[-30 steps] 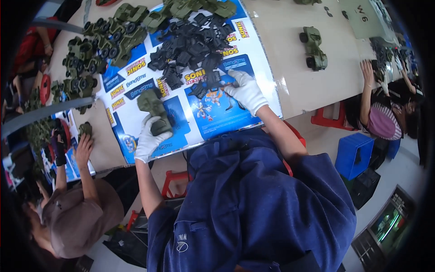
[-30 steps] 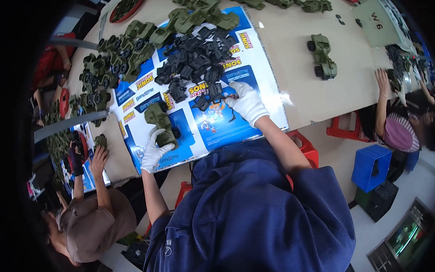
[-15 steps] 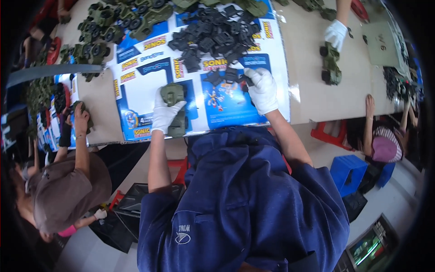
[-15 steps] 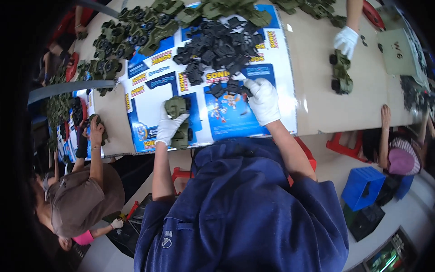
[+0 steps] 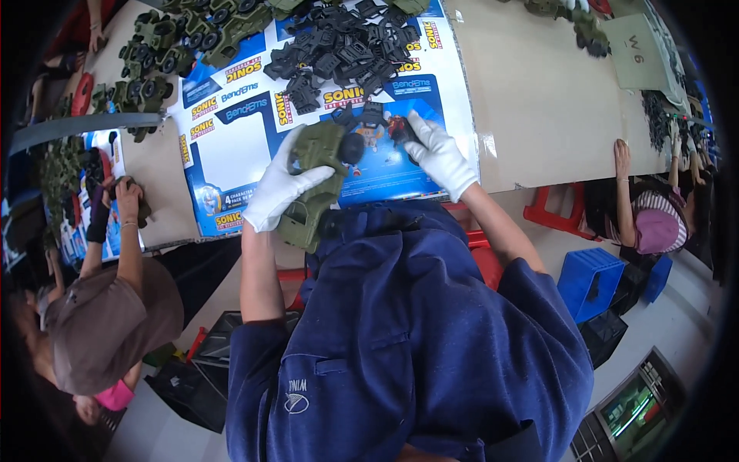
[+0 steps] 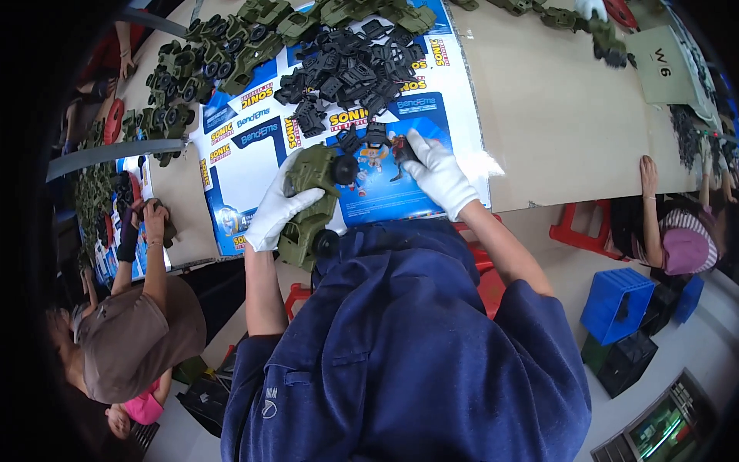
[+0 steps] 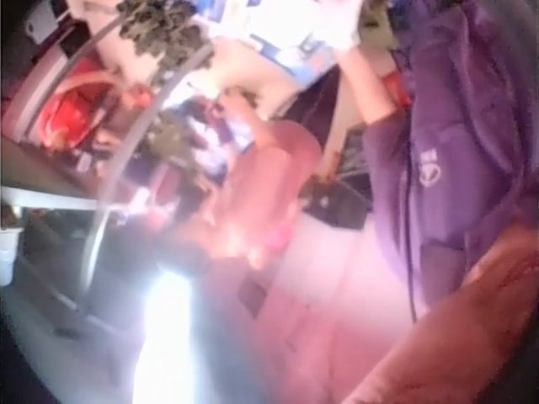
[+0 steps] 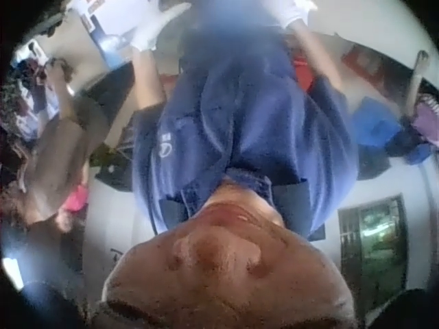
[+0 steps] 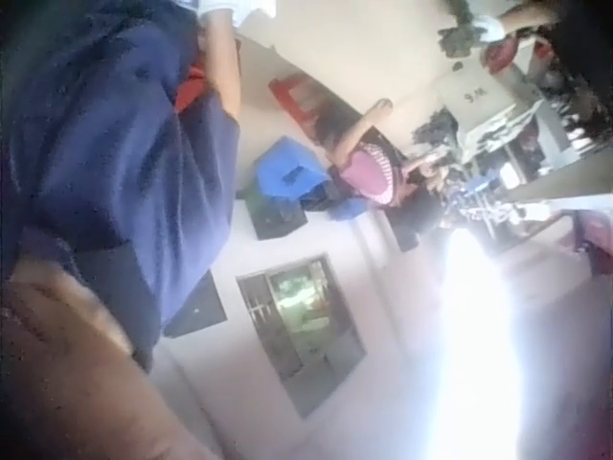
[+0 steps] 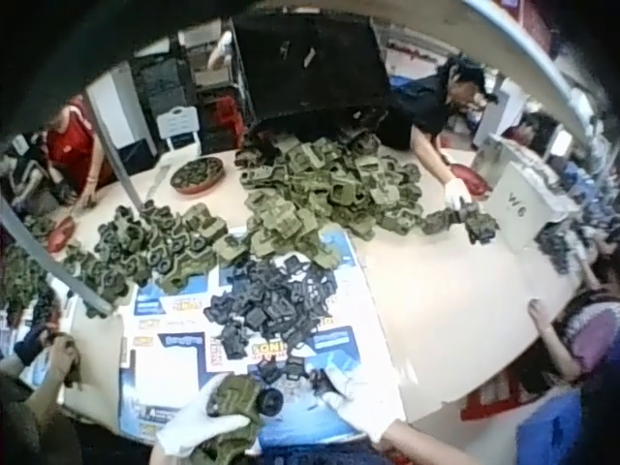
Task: The person assembles plastic toy tanks by hand, attaching the toy tank tracks and plastic parts to the toy tank bodies.
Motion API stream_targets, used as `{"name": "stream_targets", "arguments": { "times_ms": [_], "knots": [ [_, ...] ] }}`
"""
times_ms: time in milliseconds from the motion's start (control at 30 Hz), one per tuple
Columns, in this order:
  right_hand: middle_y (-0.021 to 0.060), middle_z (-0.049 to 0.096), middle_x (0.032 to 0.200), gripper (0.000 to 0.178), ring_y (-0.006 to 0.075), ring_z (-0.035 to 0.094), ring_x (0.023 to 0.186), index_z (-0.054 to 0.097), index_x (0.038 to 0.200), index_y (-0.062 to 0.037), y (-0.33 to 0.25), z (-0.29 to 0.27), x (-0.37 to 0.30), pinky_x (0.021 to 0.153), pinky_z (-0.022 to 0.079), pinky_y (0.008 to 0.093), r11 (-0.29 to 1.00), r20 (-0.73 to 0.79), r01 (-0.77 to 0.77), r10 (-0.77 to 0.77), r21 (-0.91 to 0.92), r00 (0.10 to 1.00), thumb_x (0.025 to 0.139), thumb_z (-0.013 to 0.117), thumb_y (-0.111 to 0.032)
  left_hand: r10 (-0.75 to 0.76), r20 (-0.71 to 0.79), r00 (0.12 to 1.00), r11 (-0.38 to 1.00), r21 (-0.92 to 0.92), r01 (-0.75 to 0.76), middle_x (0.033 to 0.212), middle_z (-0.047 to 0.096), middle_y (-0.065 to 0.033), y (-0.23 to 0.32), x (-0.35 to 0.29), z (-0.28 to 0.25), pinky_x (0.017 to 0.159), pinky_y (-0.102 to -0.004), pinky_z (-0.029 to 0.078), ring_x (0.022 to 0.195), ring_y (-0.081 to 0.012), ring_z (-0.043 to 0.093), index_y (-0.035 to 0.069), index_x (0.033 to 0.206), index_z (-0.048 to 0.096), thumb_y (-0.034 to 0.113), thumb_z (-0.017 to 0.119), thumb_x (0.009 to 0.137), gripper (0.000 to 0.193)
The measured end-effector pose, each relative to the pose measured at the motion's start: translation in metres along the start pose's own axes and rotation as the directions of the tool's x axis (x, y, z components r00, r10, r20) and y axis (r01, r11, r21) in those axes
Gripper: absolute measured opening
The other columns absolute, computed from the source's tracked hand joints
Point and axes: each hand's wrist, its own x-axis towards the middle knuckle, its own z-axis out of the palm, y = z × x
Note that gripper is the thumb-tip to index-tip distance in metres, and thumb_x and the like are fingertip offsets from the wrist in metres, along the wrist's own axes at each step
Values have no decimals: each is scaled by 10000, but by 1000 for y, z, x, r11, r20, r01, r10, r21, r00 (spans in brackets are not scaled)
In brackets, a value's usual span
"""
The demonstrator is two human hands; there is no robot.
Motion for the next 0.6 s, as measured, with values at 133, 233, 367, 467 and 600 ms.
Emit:
{"name": "stream_targets", "arguments": {
  "times_ms": [133, 233, 367, 467, 600],
  "knots": [
    [101, 606, 1299, 527, 154, 570, 1118, 484, 1440, -54, -42, -45, 9, 961, 454, 290, 677, 211, -129, -39, 725, 977, 955, 646, -182, 2, 184, 983, 995, -98, 16, 1320, 579, -124, 35, -15, 29, 971, -296, 477, 1157, -174, 580, 4, 1506, 329, 86, 815, 798, 862],
    [46, 566, 1332, 476, 110, 506, 1126, 504, 1422, -36, -54, -48, 6, 984, 410, 258, 451, 309, -205, -170, 869, 936, 977, 621, -157, 37, 237, 971, 999, 3, -39, 1293, 611, -121, 40, -14, 39, 965, -281, 469, 1139, -154, 582, -7, 1478, 390, 159, 838, 787, 841],
    [55, 539, 1370, 463, 137, 496, 1182, 487, 1419, 9, -34, -29, 4, 1015, 393, 267, 153, 239, -204, -267, 967, 934, 996, 587, -151, -57, 233, 971, 998, 28, 52, 1315, 606, -117, 52, -14, 47, 998, -288, 450, 1160, -151, 572, -2, 1474, 405, 213, 842, 785, 843],
    [59, 534, 1383, 472, 146, 474, 1234, 496, 1414, 5, -53, -43, 3, 1040, 376, 262, 58, 225, -217, -248, 974, 942, 979, 609, -139, -25, 212, 977, 999, 49, 14, 1327, 600, -127, 51, -11, 48, 1004, -287, 446, 1177, -159, 568, -3, 1469, 413, 223, 844, 782, 841],
    [55, 516, 1407, 491, 143, 467, 1264, 500, 1419, -14, -44, -42, 6, 1040, 383, 254, 139, 217, -186, -257, 973, 942, 965, 622, -154, -30, 203, 979, 998, 59, 18, 1329, 599, -133, 53, -13, 50, 1017, -294, 438, 1201, -169, 557, 7, 1468, 420, 233, 845, 780, 839]
  ]
}}
